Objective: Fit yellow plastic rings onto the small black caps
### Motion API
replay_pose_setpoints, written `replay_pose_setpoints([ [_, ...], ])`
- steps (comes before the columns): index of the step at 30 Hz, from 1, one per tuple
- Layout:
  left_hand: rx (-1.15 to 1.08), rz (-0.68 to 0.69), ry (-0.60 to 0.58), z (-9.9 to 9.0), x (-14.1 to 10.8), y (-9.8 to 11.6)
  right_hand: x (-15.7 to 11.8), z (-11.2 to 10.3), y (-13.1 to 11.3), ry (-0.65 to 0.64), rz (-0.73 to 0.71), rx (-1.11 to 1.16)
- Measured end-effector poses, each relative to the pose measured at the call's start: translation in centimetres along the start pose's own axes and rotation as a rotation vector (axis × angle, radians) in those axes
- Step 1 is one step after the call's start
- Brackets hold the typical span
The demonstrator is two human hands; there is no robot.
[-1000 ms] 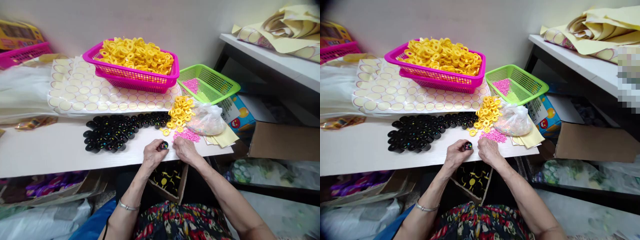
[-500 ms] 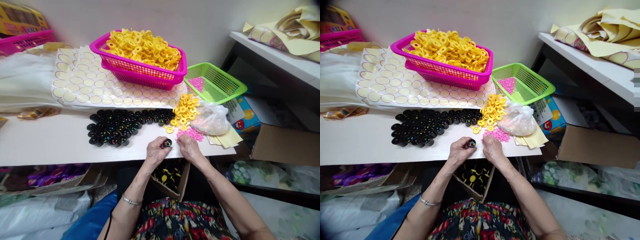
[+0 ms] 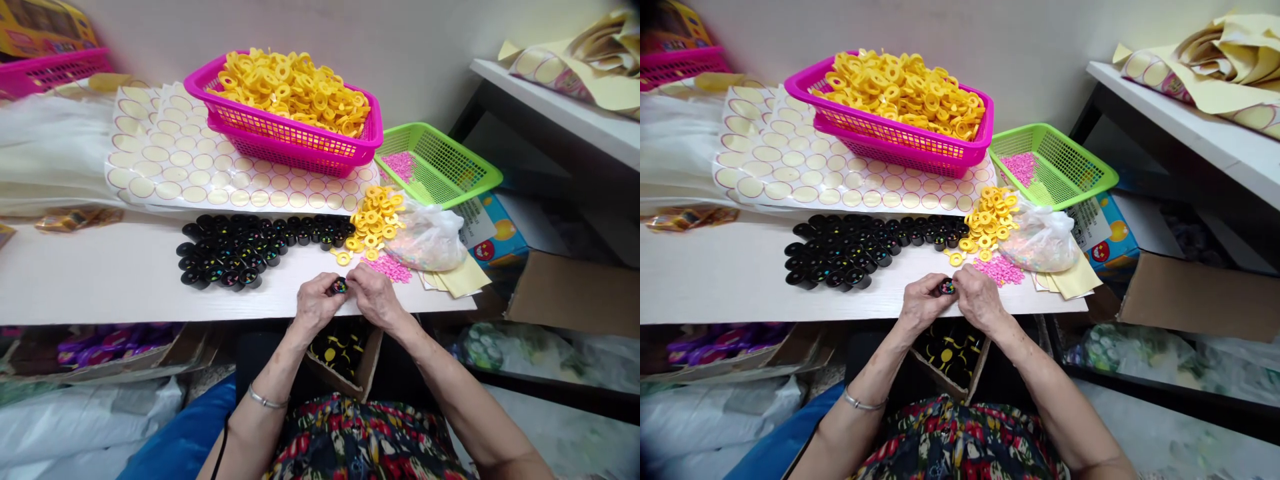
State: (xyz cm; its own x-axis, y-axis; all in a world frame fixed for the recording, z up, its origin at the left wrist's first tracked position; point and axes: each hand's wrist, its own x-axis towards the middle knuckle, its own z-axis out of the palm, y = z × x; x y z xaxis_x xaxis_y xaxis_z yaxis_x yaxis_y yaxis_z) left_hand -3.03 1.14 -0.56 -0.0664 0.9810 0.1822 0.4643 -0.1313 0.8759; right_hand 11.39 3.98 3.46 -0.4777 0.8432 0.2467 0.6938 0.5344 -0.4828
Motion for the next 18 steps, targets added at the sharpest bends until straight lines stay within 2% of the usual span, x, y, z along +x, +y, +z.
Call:
replay_pose_setpoints([
  [10,0.038,0.021,-0.032,-0.5,-0.1,0.4,0.7,-0.6,-1.1,-0.121,-0.155,-0.176],
  [18,0.004,0.044,-0.023,-0.5,0.0,0.5,1.3,-1.1,-2.2,-0.255,-0.111,-0.322],
])
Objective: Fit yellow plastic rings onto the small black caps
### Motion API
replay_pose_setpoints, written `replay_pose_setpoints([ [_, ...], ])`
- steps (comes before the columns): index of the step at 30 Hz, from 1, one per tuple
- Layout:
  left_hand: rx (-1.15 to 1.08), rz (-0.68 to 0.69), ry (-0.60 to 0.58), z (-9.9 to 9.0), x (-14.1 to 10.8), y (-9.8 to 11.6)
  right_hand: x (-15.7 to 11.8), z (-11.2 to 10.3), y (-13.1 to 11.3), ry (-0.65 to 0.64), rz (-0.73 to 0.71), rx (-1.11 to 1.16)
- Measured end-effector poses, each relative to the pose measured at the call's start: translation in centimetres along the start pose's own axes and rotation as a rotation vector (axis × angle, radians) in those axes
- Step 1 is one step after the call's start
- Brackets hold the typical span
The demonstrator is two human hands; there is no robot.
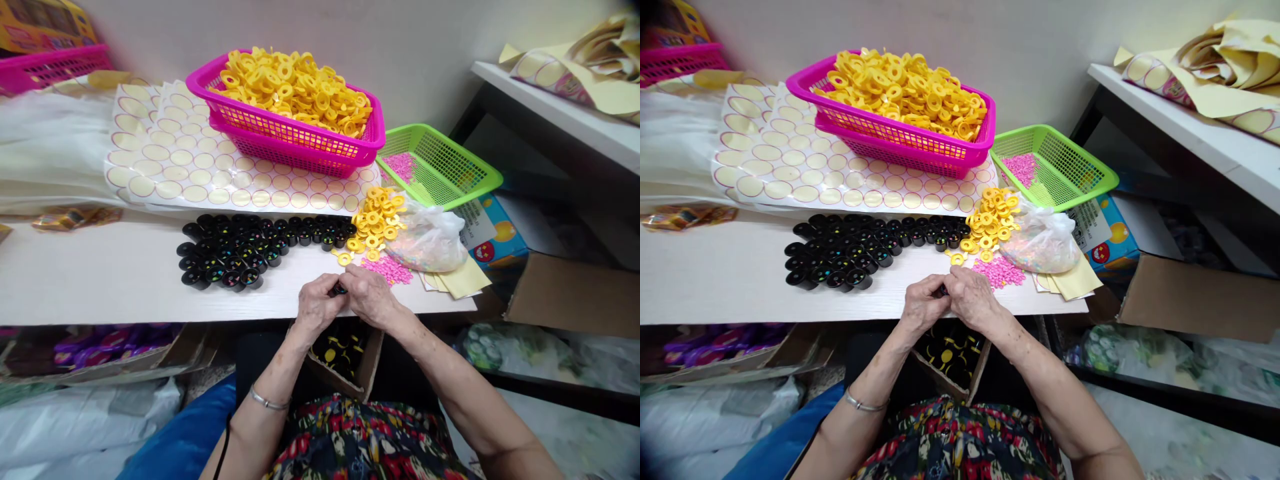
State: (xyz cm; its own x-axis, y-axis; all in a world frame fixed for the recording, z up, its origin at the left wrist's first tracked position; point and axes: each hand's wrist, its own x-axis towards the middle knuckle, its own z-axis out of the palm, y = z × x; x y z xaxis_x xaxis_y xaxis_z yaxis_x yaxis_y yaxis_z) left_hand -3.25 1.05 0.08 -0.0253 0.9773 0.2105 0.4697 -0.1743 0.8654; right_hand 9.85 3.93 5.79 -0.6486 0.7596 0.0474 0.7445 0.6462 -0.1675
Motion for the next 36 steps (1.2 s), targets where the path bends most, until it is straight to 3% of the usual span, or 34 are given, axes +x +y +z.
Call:
replay_pose_setpoints([
  [6,-0.028,-0.002,0.014,0.1,-0.2,-0.2,0.4,-0.1,-0.2,-0.014,-0.061,0.019],
  [9,-0.002,-0.010,0.017,0.3,-0.2,-0.4,0.7,-0.2,1.0,-0.027,-0.052,0.218],
  [12,0.037,-0.023,0.035,0.5,-0.2,-0.5,1.2,0.3,2.7,0.094,0.017,0.407],
  [16,0.037,-0.057,0.057,0.4,-0.2,-0.6,2.4,1.2,3.9,0.213,0.145,0.258],
  [21,0.045,-0.055,0.030,0.1,-0.2,-0.4,3.6,1.8,3.3,0.110,0.088,0.004],
  [26,0.015,-0.033,0.048,0.1,-0.2,-0.5,3.7,2.2,3.4,0.067,0.032,-0.019],
  [30,-0.048,-0.024,0.085,0.0,0.1,-0.5,2.8,1.7,4.1,0.226,0.093,0.290],
  [33,-0.128,-0.010,0.084,-0.5,0.1,-0.3,1.4,0.8,4.5,0.348,0.268,0.815],
  [36,-0.321,-0.036,0.168,-1.1,-0.6,0.2,-0.5,0.4,4.2,0.367,0.406,1.317],
])
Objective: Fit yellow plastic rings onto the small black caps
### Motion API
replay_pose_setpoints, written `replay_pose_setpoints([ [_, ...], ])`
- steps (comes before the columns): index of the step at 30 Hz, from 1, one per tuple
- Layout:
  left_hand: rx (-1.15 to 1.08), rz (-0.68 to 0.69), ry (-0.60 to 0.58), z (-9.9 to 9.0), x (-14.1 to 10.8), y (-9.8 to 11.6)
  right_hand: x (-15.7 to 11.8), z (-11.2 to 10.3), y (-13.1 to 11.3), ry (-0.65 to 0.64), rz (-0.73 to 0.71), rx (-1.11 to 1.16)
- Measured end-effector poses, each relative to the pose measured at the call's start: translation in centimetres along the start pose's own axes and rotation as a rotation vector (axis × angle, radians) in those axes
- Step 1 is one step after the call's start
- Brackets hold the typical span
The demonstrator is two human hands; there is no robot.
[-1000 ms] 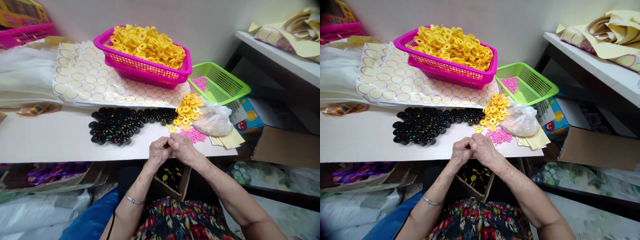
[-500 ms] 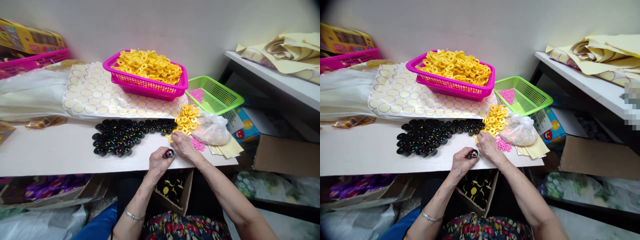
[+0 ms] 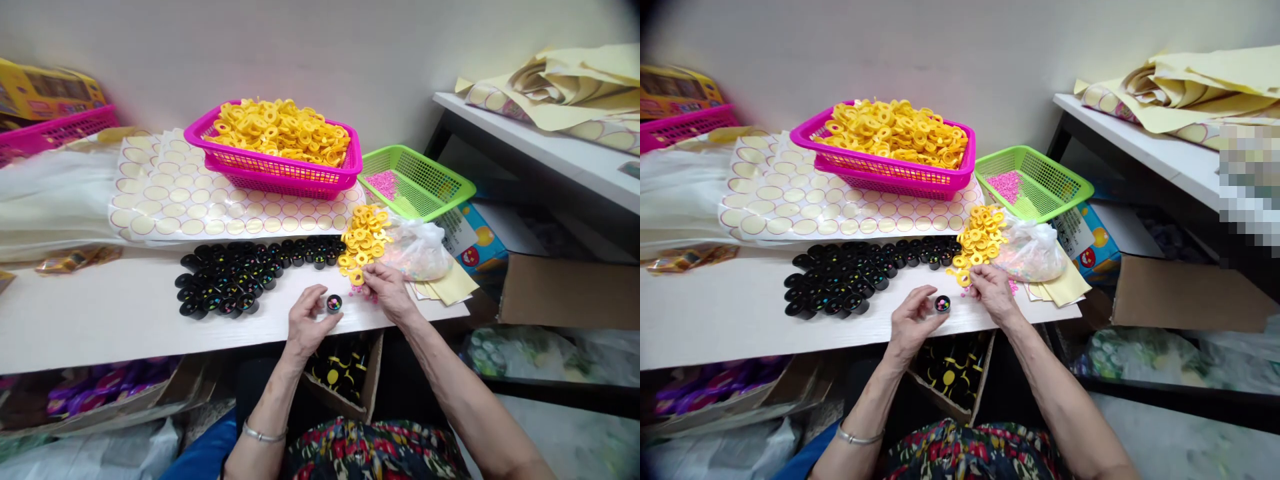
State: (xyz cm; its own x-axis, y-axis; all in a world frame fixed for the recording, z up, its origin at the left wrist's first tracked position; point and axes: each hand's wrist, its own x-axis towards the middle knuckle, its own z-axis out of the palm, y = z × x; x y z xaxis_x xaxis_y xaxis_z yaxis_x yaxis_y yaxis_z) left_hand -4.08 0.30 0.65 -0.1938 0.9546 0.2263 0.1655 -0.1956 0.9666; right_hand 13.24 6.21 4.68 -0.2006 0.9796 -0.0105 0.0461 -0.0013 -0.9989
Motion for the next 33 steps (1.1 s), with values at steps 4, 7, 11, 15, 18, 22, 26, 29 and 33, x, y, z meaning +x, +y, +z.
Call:
replay_pose_setpoints([
  [4,-0.340,-0.247,0.136,0.1,-1.9,1.3,-2.8,0.5,0.0,-0.071,0.138,0.181],
  [7,-0.423,-0.482,0.071,0.8,-2.9,2.7,-4.2,1.6,-0.1,-0.154,0.143,0.157],
  [11,-0.461,-0.599,0.052,1.2,-2.7,4.0,-5.0,2.7,-0.6,-0.257,0.097,0.104],
  [15,-0.500,-0.582,0.057,0.9,-1.7,4.3,-4.8,2.9,-1.2,-0.319,-0.079,-0.072],
  [18,-0.488,-0.558,0.080,0.7,-0.9,4.3,-4.1,2.9,-1.1,-0.249,-0.264,-0.265],
  [22,-0.455,-0.516,0.229,0.6,-0.2,3.8,-3.1,3.1,0.0,-0.155,-0.344,-0.373],
  [26,-0.423,-0.550,0.295,0.6,-0.1,2.7,-2.6,3.3,1.0,-0.149,-0.330,-0.404],
  [29,-0.400,-0.568,0.275,1.0,-0.3,2.3,-2.6,3.4,1.3,-0.159,-0.317,-0.390],
  [33,-0.386,-0.568,0.246,1.8,-0.4,2.4,-2.6,3.5,1.4,-0.152,-0.297,-0.378],
])
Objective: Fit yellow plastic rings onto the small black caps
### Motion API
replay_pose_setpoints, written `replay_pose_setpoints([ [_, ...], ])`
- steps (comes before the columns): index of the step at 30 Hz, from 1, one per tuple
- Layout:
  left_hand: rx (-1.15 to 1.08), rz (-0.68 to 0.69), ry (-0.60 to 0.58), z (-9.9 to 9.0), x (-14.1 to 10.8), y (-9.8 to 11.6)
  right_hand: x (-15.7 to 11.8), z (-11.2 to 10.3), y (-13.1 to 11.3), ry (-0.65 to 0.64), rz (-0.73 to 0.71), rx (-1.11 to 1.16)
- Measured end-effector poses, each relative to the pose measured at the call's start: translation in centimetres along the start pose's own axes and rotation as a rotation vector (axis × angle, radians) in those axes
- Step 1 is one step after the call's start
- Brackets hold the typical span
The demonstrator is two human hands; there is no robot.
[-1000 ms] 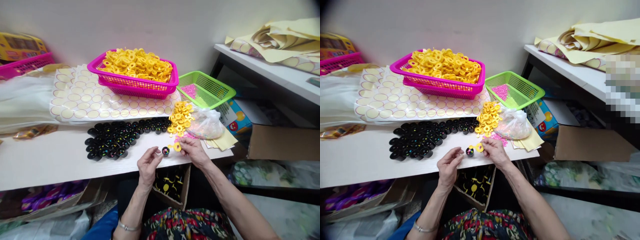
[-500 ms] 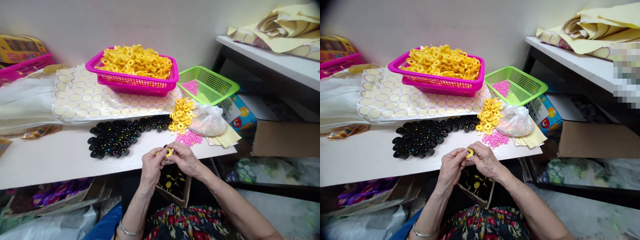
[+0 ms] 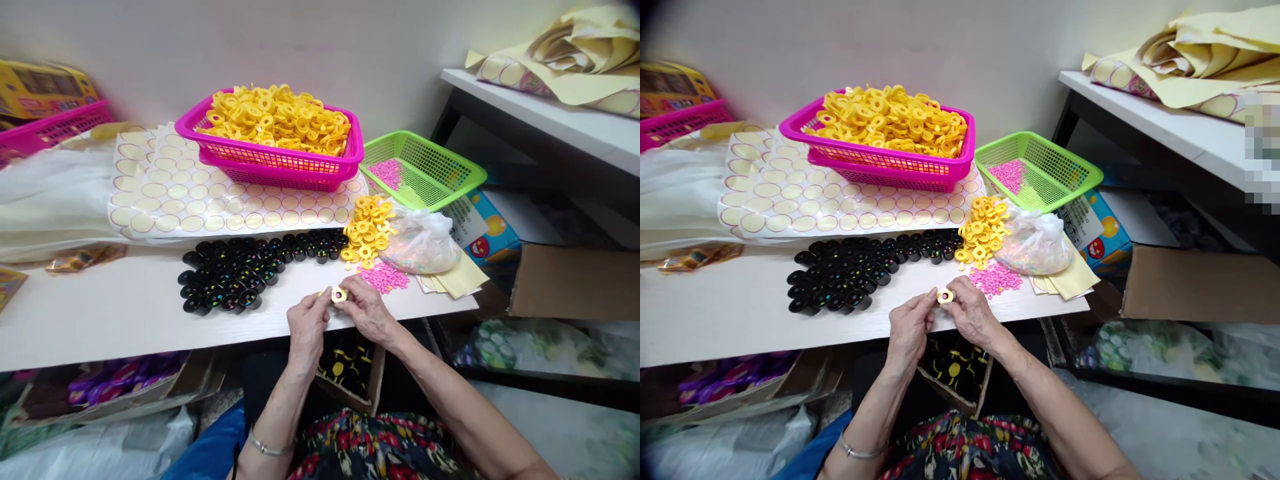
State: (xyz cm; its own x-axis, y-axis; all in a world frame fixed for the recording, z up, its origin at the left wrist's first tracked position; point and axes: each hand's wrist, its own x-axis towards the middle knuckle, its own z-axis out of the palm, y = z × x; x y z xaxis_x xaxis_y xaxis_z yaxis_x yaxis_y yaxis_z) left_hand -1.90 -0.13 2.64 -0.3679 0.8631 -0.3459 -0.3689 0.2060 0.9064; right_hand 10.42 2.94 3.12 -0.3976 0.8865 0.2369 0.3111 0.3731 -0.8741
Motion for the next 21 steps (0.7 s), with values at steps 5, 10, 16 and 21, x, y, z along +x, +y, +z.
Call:
replay_pose_setpoints([
  [5,-0.126,-0.002,0.017,0.8,0.2,-0.5,0.0,0.3,-0.1,0.006,0.017,0.003],
  [10,-0.159,0.031,0.034,1.1,0.6,-0.9,0.0,0.6,-0.2,0.035,0.117,0.153],
  [16,-0.069,0.043,0.057,1.0,0.7,-0.9,0.4,1.1,0.1,0.032,0.439,0.516],
  [21,0.030,0.076,0.065,0.9,0.7,-1.0,0.8,1.9,0.3,0.130,0.543,0.527],
])
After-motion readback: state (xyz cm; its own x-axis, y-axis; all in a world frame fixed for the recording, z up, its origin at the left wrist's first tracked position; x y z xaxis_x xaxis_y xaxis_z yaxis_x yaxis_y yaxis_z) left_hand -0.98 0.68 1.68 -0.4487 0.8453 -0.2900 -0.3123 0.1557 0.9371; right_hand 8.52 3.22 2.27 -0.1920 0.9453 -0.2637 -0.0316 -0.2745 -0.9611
